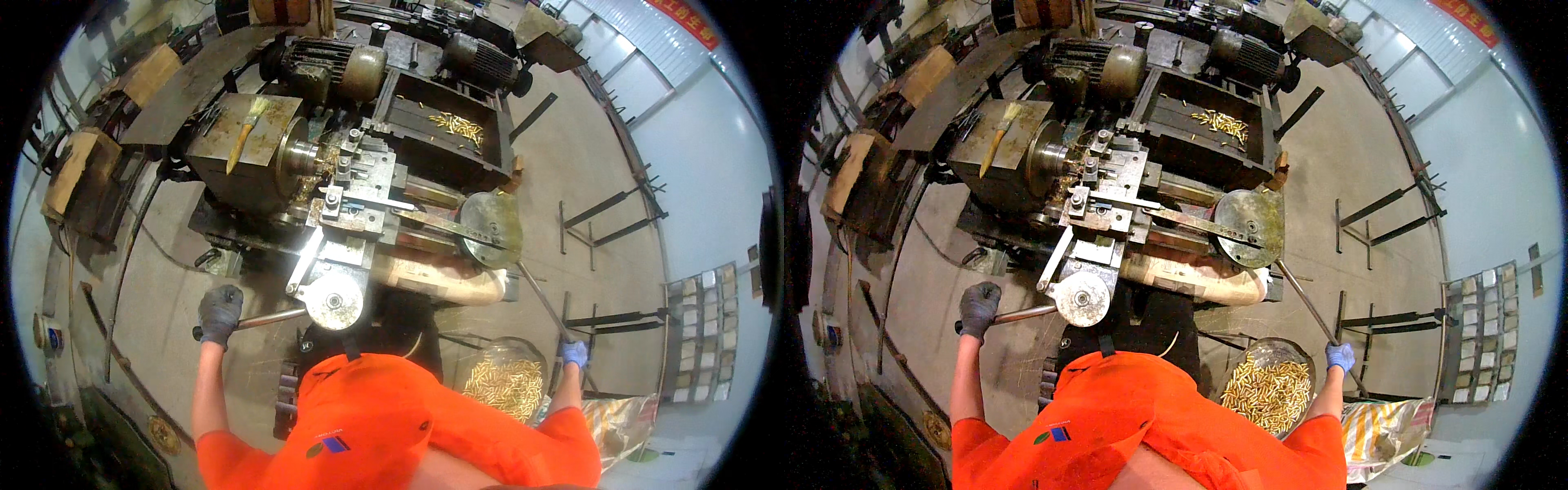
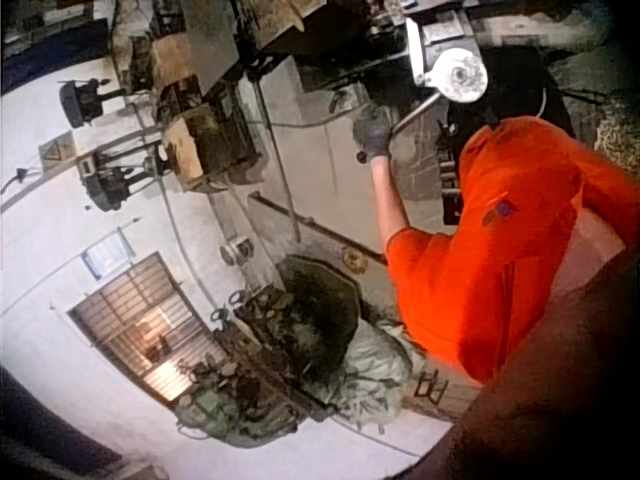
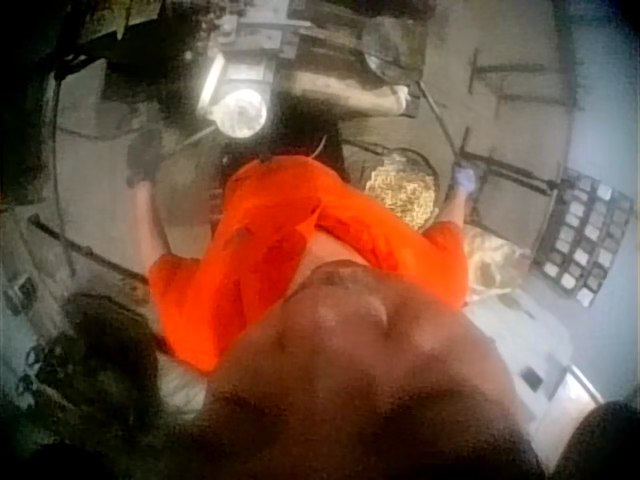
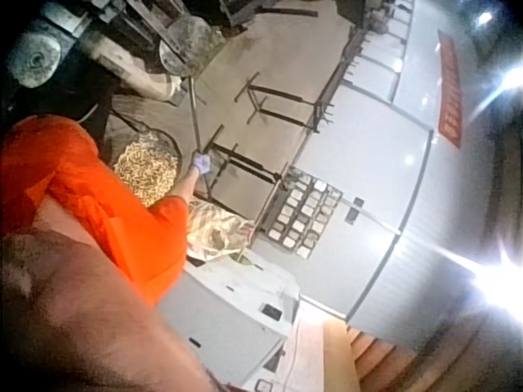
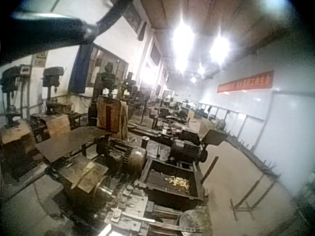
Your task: The person operates a metalworking machine in a factory setting. They repeatedly use a long metal rod to push a lever on the machine, then retrieve small brass-colored metal parts from the output area and place them into a large bag on the floor.
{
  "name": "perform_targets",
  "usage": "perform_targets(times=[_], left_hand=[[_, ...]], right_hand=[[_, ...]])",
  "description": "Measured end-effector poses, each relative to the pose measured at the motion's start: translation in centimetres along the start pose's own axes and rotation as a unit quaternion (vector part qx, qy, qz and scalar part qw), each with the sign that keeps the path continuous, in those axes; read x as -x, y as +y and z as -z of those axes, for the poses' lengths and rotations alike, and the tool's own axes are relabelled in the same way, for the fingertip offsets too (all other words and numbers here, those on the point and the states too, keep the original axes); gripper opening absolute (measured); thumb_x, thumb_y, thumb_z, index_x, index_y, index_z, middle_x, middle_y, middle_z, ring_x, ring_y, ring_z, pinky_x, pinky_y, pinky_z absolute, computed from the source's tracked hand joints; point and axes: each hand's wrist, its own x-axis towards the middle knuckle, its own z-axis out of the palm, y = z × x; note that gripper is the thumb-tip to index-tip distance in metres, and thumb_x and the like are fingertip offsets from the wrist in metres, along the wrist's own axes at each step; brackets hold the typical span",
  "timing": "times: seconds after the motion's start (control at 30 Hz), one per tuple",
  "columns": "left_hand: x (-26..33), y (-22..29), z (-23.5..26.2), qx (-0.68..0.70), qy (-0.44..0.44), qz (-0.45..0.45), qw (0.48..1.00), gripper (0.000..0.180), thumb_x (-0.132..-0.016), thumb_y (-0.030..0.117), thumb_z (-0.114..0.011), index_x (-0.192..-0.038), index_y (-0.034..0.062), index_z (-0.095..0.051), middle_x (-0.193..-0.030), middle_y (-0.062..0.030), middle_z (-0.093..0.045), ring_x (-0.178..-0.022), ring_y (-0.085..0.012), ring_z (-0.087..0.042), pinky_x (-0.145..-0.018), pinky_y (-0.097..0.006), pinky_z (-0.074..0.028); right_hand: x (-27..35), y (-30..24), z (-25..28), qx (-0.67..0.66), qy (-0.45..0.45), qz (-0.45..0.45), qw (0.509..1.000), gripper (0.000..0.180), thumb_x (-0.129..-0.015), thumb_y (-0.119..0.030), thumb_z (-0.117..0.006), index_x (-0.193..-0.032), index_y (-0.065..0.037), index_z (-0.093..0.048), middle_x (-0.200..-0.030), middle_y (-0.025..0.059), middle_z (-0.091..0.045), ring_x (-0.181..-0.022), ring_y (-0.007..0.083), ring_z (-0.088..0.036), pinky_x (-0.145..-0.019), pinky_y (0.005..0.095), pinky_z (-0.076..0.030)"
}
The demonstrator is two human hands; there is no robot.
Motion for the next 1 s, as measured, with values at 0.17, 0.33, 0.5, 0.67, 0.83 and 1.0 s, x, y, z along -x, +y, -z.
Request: perform_targets(times=[0.17,0.33,0.5,0.67,0.83,1.0], left_hand=[[0.1,-0.1,0.1,0.014,0.002,-0.007,1.0,0.02,-0.076,0.025,-0.06,-0.082,0.0077,-0.069,-0.079,-0.0161,-0.064,-0.073,-0.0336,-0.063,-0.066,-0.04,-0.049],[0.0,-0.1,0.0,-0.007,-0.004,0.009,1.0,0.018,-0.076,0.024,-0.06,-0.082,0.0091,-0.069,-0.079,-0.016,-0.064,-0.074,-0.0339,-0.062,-0.066,-0.04,-0.049],[0.1,0.3,0.1,0.0,0.005,0.014,1.0,0.019,-0.076,0.024,-0.06,-0.082,0.0088,-0.069,-0.079,-0.0166,-0.063,-0.074,-0.0339,-0.062,-0.065,-0.04,-0.049],[0.3,0.7,0.6,0.009,0.0,0.01,1.0,0.02,-0.076,0.024,-0.06,-0.082,0.008,-0.069,-0.079,-0.0173,-0.063,-0.074,-0.0346,-0.062,-0.065,-0.041,-0.048],[0.3,0.6,0.6,0.005,0.003,-0.001,1.0,0.019,-0.076,0.024,-0.06,-0.082,0.008,-0.069,-0.079,-0.0172,-0.063,-0.074,-0.0346,-0.062,-0.065,-0.041,-0.048],[0.5,1.1,1.1,0.025,0.002,0.003,1.0,0.019,-0.076,0.024,-0.061,-0.083,0.0082,-0.069,-0.081,-0.0167,-0.064,-0.075,-0.0344,-0.062,-0.066,-0.041,-0.048]], right_hand=[[0.2,0.0,-0.1,0.003,-0.008,-0.012,1.0,0.05,-0.069,-0.047,-0.06,-0.091,-0.003,-0.066,-0.093,0.0221,-0.064,-0.092,0.0367,-0.062,-0.082,0.0433,-0.048],[0.3,0.4,-0.4,-0.003,-0.017,-0.011,1.0,0.049,-0.069,-0.047,-0.06,-0.09,-0.003,-0.067,-0.096,0.0222,-0.064,-0.093,0.036,-0.061,-0.082,0.043,-0.047],[0.9,0.2,0.1,-0.001,-0.029,-0.014,0.999,0.048,-0.07,-0.047,-0.06,-0.09,-0.004,-0.067,-0.096,0.0219,-0.064,-0.092,0.036,-0.062,-0.08,0.0419,-0.048],[1.7,-0.4,0.8,-0.005,-0.033,-0.03,0.999,0.05,-0.07,-0.048,-0.06,-0.092,-0.004,-0.067,-0.097,0.0219,-0.064,-0.092,0.0361,-0.062,-0.08,0.042,-0.049],[1.4,0.3,-0.1,0.007,-0.034,-0.028,0.999,0.049,-0.07,-0.046,-0.06,-0.091,-0.003,-0.066,-0.096,0.0221,-0.064,-0.093,0.0362,-0.062,-0.081,0.0422,-0.048],[1.4,0.8,-0.7,0.013,-0.039,-0.016,0.999,0.047,-0.069,-0.044,-0.059,-0.091,-0.002,-0.067,-0.096,0.0224,-0.064,-0.093,0.0368,-0.061,-0.081,0.042,-0.048]])
